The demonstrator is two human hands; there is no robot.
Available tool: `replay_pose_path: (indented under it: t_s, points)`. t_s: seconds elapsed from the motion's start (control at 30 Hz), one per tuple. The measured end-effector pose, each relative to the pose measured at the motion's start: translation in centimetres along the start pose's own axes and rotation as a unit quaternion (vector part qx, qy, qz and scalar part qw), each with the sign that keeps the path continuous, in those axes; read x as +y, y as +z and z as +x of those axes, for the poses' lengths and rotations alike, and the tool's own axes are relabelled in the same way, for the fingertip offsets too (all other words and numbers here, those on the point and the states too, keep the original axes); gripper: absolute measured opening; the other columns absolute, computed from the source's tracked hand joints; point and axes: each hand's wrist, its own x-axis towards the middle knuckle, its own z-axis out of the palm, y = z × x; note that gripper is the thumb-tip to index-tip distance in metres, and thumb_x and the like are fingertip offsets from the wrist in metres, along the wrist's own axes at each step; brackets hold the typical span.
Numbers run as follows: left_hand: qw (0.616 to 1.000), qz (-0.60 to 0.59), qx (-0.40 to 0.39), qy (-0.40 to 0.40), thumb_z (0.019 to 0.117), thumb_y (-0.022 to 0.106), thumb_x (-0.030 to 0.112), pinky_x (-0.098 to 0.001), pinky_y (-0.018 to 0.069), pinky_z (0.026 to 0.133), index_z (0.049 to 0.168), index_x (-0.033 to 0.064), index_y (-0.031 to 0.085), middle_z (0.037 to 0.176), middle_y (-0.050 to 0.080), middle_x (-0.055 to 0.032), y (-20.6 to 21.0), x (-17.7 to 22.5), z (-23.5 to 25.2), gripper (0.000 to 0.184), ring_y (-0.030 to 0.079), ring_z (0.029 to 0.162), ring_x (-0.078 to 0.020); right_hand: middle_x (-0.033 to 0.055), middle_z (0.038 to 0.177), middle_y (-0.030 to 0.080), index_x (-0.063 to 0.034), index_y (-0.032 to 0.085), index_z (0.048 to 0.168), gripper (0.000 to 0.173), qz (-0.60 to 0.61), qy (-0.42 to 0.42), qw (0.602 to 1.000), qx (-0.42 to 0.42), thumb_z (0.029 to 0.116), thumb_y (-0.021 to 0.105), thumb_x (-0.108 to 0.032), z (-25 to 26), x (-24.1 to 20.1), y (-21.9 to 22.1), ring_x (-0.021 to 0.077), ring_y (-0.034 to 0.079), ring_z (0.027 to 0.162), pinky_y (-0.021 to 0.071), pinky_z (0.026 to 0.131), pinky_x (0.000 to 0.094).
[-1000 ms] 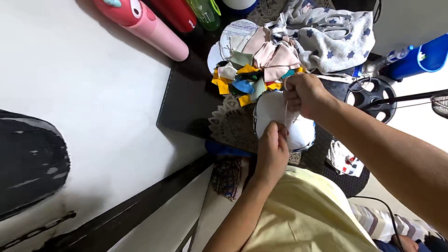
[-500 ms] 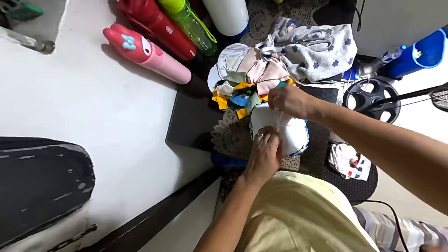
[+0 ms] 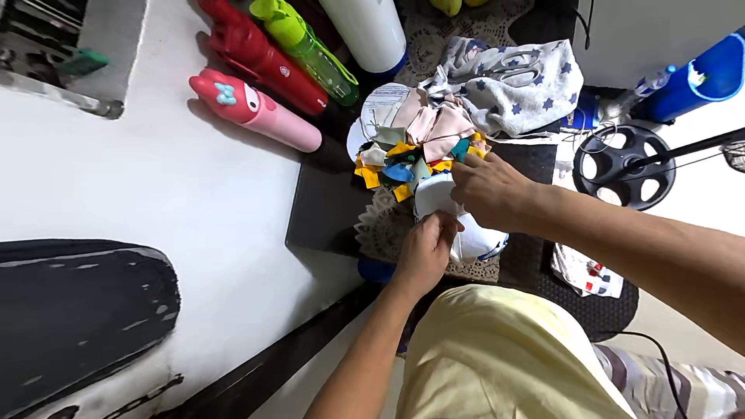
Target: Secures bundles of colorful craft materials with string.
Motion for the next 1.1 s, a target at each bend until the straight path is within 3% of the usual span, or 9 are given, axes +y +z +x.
replay_pose_path:
  t_s: [0.17, 0.33, 0.43, 0.57, 0.67, 0.73, 0.83, 0.93, 1.1]
  points:
    - [0.999, 0.018, -0.024, -0.021, 0.1045, 0.047, 0.011, -0.0315, 0.0531, 0.085, 0.106, 0.0001, 0.068, 0.098, 0.07, -0.0086, -0.4, 0.4, 0.2, 0.024, 0.065, 0.092, -0.012, 0.0197, 0.088, 0.069, 0.002, 0.072, 0.099, 0.012, 0.2, 0.113, 0.973, 0.028, 0.097, 0.061, -0.003, -2.4, 0.3, 0.6, 0.0389, 0.068, 0.086, 0.053, 0.077, 0.062]
    - [0.996, -0.027, -0.076, -0.036, 0.1079, 0.047, 0.017, -0.034, 0.0503, 0.085, 0.108, 0.0008, 0.063, 0.105, 0.067, -0.0084, -1.4, 0.3, 1.3, 0.023, 0.062, 0.093, -0.0131, 0.0052, 0.073, 0.068, -0.0007, 0.073, 0.098, 0.016, 0.355, 0.194, 0.903, 0.148, 0.101, 0.061, -0.01, -4.1, 1.0, 3.3, 0.0109, 0.062, 0.059, 0.0538, 0.059, 0.0304]
    - [0.993, -0.069, -0.093, -0.012, 0.1082, 0.043, 0.016, -0.0371, 0.0496, 0.101, 0.114, -0.0004, 0.063, 0.133, 0.063, -0.0099, -1.8, -0.6, 1.5, 0.026, 0.062, 0.118, -0.0144, 0.0017, 0.074, 0.063, 0.0014, 0.069, 0.104, 0.017, 0.516, 0.272, 0.789, 0.194, 0.1047, 0.056, -0.01, -3.9, 0.0, 3.6, 0.0046, 0.055, 0.058, 0.048, 0.056, 0.0211]
    - [0.996, 0.008, -0.084, 0.037, 0.1078, 0.045, 0.014, -0.0361, 0.0513, 0.096, 0.107, -0.0018, 0.063, 0.132, 0.066, -0.0112, -2.2, -0.8, 0.9, 0.024, 0.065, 0.115, -0.0142, 0.0011, 0.087, 0.066, 0.0002, 0.064, 0.112, 0.019, 0.64, 0.281, 0.644, 0.311, 0.1061, 0.051, -0.012, -3.3, -0.7, 4.1, 0.0067, 0.064, 0.075, 0.0549, 0.07, 0.0254]
    - [0.993, 0.052, -0.098, 0.049, 0.1072, 0.047, 0.014, -0.0362, 0.0514, 0.08, 0.106, -0.0033, 0.063, 0.103, 0.066, -0.0134, -2.7, -0.5, 1.0, 0.023, 0.063, 0.089, -0.0171, 0.0036, 0.094, 0.072, -0.0021, 0.062, 0.111, 0.027, 0.723, 0.218, 0.539, 0.373, 0.1091, 0.037, -0.013, -2.7, -0.9, 3.2, 0.0132, 0.071, 0.087, 0.0589, 0.082, 0.0323]
    - [0.99, 0.066, -0.121, 0.033, 0.1078, 0.047, 0.013, -0.0383, 0.0485, 0.074, 0.106, -0.0018, 0.061, 0.088, 0.06, -0.0118, -3.2, -0.1, 1.5, 0.021, 0.058, 0.079, -0.019, -0.0025, 0.075, 0.065, -0.0061, 0.062, 0.102, 0.03, 0.738, 0.209, 0.506, 0.395, 0.109, 0.034, -0.014, -2.5, -2.1, 2.1, 0.0097, 0.066, 0.068, 0.0584, 0.069, 0.0295]
    - [0.985, 0.056, -0.162, 0.012, 0.1082, 0.047, 0.014, -0.046, 0.0497, 0.099, 0.124, 0.0, 0.062, 0.123, 0.068, -0.0149, -3.8, 0.1, 2.3, 0.025, 0.066, 0.112, -0.0235, -0.0086, 0.057, 0.041, -0.0059, 0.064, 0.089, 0.033, 0.56, 0.226, 0.686, 0.407, 0.1043, 0.036, -0.01, -2.0, -3.5, 2.3, 0.0022, 0.038, 0.047, 0.0347, 0.047, 0.0207]
    - [0.985, 0.055, -0.163, 0.009, 0.1086, 0.047, 0.015, -0.0489, 0.05, 0.091, 0.118, -0.0009, 0.06, 0.112, 0.066, -0.0179, -3.7, 0.2, 2.5, 0.023, 0.064, 0.103, -0.027, 0.0164, 0.1, 0.07, -0.001, 0.074, 0.097, 0.019, 0.226, 0.236, 0.912, 0.25, 0.096, 0.06, -0.013, -2.2, -4.6, 2.5, 0.0347, 0.067, 0.094, 0.0516, 0.08, 0.0599]
    - [0.988, -0.036, -0.15, 0.005, 0.1098, 0.041, 0.011, -0.0416, 0.0508, 0.09, 0.11, -0.0024, 0.057, 0.108, 0.064, -0.0161, -3.7, -0.9, 2.4, 0.021, 0.063, 0.1, -0.0209, 0.0259, 0.096, 0.066, 0.0081, 0.067, 0.098, 0.01, -0.024, 0.202, 0.972, 0.119, 0.0924, 0.059, 0.007, -1.4, -5.9, 3.5, 0.0459, 0.067, 0.089, 0.0519, 0.072, 0.0599]
